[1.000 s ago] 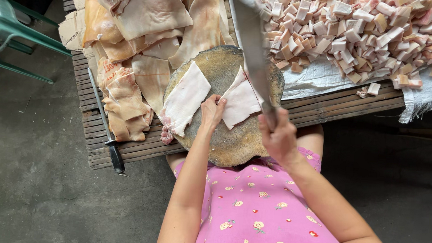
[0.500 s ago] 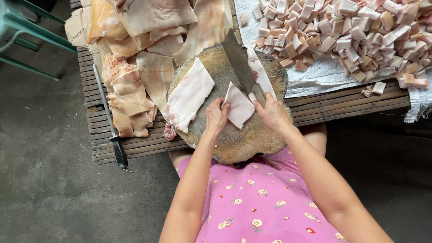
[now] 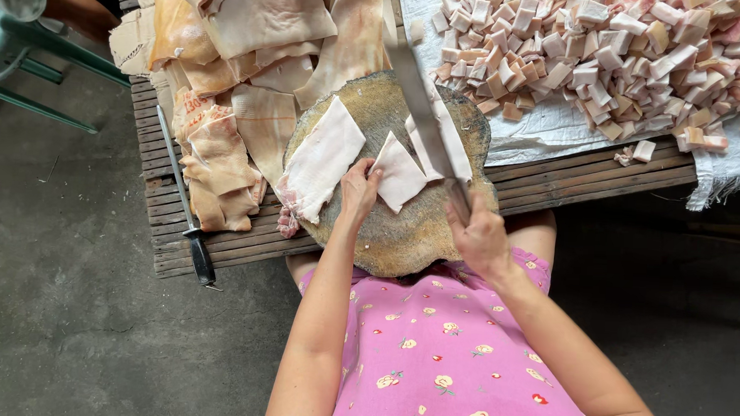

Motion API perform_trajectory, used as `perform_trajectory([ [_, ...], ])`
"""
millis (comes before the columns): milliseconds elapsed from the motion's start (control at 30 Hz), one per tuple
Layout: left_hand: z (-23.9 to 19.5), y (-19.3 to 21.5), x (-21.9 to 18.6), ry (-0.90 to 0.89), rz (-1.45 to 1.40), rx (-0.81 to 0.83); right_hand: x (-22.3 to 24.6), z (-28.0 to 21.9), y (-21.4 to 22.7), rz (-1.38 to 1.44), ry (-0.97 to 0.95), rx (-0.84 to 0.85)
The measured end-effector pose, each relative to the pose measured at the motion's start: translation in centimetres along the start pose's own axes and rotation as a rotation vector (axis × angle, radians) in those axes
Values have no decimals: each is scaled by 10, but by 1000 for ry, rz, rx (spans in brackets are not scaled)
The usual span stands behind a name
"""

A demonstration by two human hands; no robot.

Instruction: The person cuts slabs of processed animal skin into small square pieces using a large knife on a wooden cutting board.

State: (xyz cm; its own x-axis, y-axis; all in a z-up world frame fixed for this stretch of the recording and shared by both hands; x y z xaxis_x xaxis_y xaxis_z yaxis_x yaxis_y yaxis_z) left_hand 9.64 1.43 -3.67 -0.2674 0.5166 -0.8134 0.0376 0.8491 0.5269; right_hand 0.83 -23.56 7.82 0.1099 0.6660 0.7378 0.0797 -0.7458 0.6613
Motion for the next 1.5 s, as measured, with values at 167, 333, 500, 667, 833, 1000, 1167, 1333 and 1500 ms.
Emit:
perform_trajectory([
  [167,3,7,14,23,46,-38,-62,-2,-32,-135,-148,148],
  [333,19,-2,18,37,9,-22,-54,-11,-1,-31,-315,194],
  [500,24,-21,3,14,-62,-10,34,2,38,63,-17,-3],
  [667,28,-14,13,31,-262,-104,89,-5,67,156,404,-260],
  [833,35,-13,23,42,-153,-96,5,29,-26,-190,-26,106],
  [1000,29,-25,3,-187,64,-13,-41,31,-56,-215,-126,214],
  [1167,18,-38,-24,-242,81,39,-26,62,-63,-210,-162,214],
  [1333,13,-27,-4,-88,-2,77,-22,82,-40,-62,-200,223],
  [1500,21,-12,-5,-92,42,46,-31,29,-8,67,-334,251],
])
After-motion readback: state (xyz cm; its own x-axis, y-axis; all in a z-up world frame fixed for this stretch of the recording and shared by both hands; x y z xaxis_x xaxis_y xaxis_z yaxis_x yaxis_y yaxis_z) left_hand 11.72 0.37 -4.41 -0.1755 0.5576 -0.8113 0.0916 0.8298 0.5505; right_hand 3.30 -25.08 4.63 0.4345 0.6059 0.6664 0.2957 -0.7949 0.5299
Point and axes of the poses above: each hand's wrist, its own z-axis towards the middle knuckle, its own y-axis out of the back of the hand, x = y × z, the point moved 8 cm from there along z, towards the middle knuckle, and after that the axes turned 3 degrees about -y, right-handed, at the moved point
